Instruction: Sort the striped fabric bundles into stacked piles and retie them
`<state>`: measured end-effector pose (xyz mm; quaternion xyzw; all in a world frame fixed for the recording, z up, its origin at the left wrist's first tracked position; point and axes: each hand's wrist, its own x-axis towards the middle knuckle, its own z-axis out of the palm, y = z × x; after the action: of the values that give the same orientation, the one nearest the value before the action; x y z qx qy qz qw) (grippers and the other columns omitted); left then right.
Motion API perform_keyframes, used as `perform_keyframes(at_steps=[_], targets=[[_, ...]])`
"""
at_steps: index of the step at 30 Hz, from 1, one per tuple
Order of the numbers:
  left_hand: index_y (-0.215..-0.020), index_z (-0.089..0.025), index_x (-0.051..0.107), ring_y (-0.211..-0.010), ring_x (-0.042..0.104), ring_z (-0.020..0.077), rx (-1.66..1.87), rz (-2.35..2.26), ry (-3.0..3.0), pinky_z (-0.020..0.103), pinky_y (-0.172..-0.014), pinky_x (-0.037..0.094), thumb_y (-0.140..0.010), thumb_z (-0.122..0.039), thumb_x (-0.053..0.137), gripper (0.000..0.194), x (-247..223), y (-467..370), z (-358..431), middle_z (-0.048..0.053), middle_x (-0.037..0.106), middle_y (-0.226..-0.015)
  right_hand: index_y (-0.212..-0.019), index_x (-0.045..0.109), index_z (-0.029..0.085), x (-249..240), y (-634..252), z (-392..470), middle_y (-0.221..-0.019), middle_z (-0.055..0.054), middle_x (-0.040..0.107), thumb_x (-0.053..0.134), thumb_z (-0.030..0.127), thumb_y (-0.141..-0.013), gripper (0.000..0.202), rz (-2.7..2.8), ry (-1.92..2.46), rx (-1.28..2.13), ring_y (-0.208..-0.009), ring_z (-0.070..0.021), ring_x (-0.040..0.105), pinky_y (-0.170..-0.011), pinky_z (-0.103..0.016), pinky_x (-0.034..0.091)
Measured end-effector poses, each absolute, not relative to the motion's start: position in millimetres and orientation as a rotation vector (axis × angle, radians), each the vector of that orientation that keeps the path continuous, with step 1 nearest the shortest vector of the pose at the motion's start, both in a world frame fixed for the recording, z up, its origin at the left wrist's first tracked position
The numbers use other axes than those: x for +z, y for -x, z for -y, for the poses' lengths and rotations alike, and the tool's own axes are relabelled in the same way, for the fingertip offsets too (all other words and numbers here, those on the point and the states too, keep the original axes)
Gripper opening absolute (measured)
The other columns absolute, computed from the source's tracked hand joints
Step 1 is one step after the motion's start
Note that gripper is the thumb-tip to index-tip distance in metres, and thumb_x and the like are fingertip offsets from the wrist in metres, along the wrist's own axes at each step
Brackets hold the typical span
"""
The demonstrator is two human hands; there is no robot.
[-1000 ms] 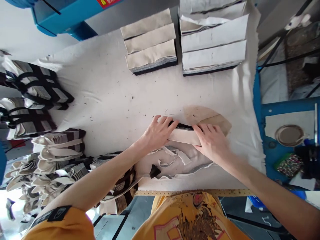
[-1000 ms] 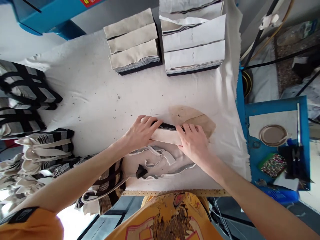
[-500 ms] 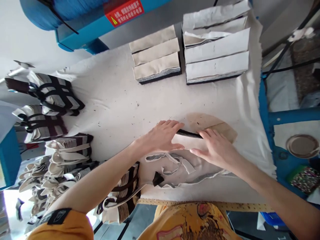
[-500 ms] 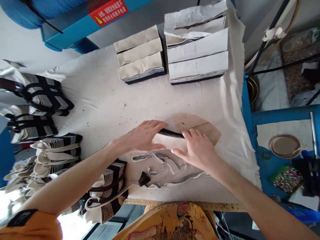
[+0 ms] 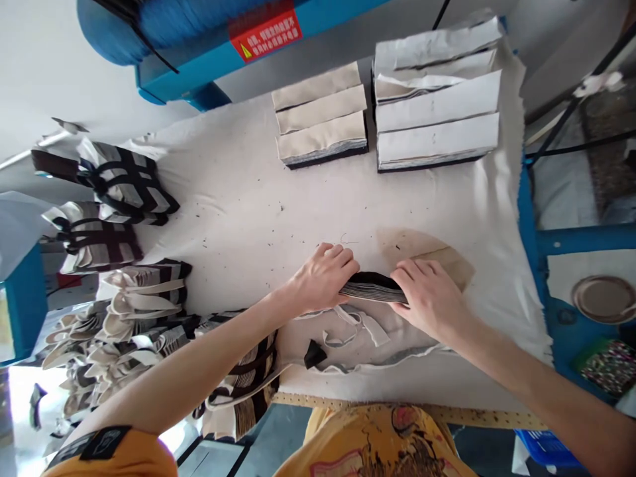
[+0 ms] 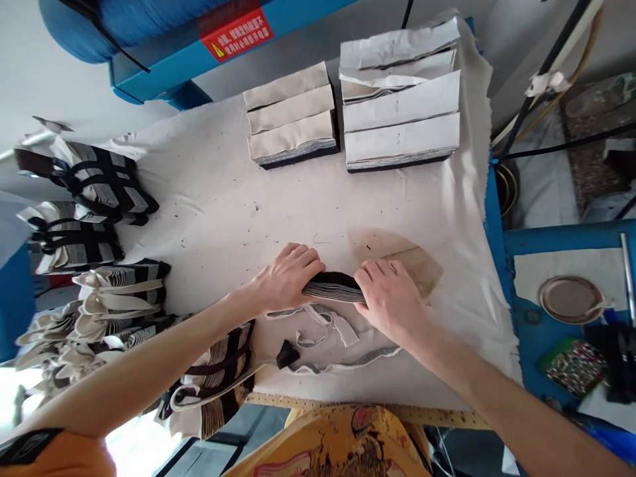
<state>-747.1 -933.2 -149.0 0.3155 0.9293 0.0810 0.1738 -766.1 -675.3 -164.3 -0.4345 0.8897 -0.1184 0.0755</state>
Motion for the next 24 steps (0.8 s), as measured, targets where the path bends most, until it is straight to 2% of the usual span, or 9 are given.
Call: perform_keyframes(at_steps=[5,10,17,21,24], targets=[[-0.115,-0.017,0.060,-0.104,0.059,0.0319,0.196,-2.784,-0.856,0.048,-0.096,0.044,-0.092,-0.039,0.066,0.032,-168,732,943,0.015,0.067,-0.116,-0.110,0.060,0.014,-171,766,672,-0.098,-0.010,0.068,0.068,0.020,-0.089,0.024,-2.744,1.371,-0.225,-0.089,-0.0267,0.063,-0.086,-0.039,0.040],[-0.126,-0.018,0.055,-0.108,0.059,0.0328,0.293,-2.767,-0.734,0.049,-0.097,0.045,-0.086,-0.039,0.070,0.047,-182,726,951,0.015,0.066,-0.121,-0.124,0.056,0.014,-178,766,669,-0.101,-0.012,0.069,0.064,0.025,-0.092,0.034,-2.697,1.323,-0.129,-0.092,-0.0292,0.063,-0.085,-0.040,0.038],[-0.138,-0.019,0.048,-0.117,0.058,0.0347,0.411,-2.774,-0.643,0.051,-0.103,0.043,-0.084,-0.038,0.071,0.062,-187,719,959,0.016,0.062,-0.131,-0.127,0.054,0.014,-181,764,667,-0.104,-0.014,0.068,0.062,0.028,-0.094,0.037,-2.665,1.283,-0.141,-0.094,-0.0307,0.061,-0.085,-0.040,0.038],[-0.145,-0.018,0.043,-0.121,0.056,0.0364,0.479,-2.814,-0.631,0.053,-0.105,0.042,-0.084,-0.042,0.074,0.072,-186,717,958,0.018,0.058,-0.136,-0.127,0.055,0.013,-184,768,668,-0.106,-0.015,0.068,0.061,0.032,-0.095,0.037,-2.659,1.246,-0.167,-0.096,-0.0312,0.062,-0.086,-0.041,0.038],[-0.147,-0.022,0.042,-0.126,0.052,0.0370,0.531,-2.876,-0.669,0.057,-0.109,0.040,-0.087,-0.046,0.072,0.071,-181,714,956,0.017,0.055,-0.141,-0.127,0.057,0.014,-185,770,669,-0.108,-0.016,0.070,0.059,0.033,-0.096,0.037,-2.648,1.212,-0.188,-0.098,-0.0325,0.062,-0.087,-0.043,0.038]])
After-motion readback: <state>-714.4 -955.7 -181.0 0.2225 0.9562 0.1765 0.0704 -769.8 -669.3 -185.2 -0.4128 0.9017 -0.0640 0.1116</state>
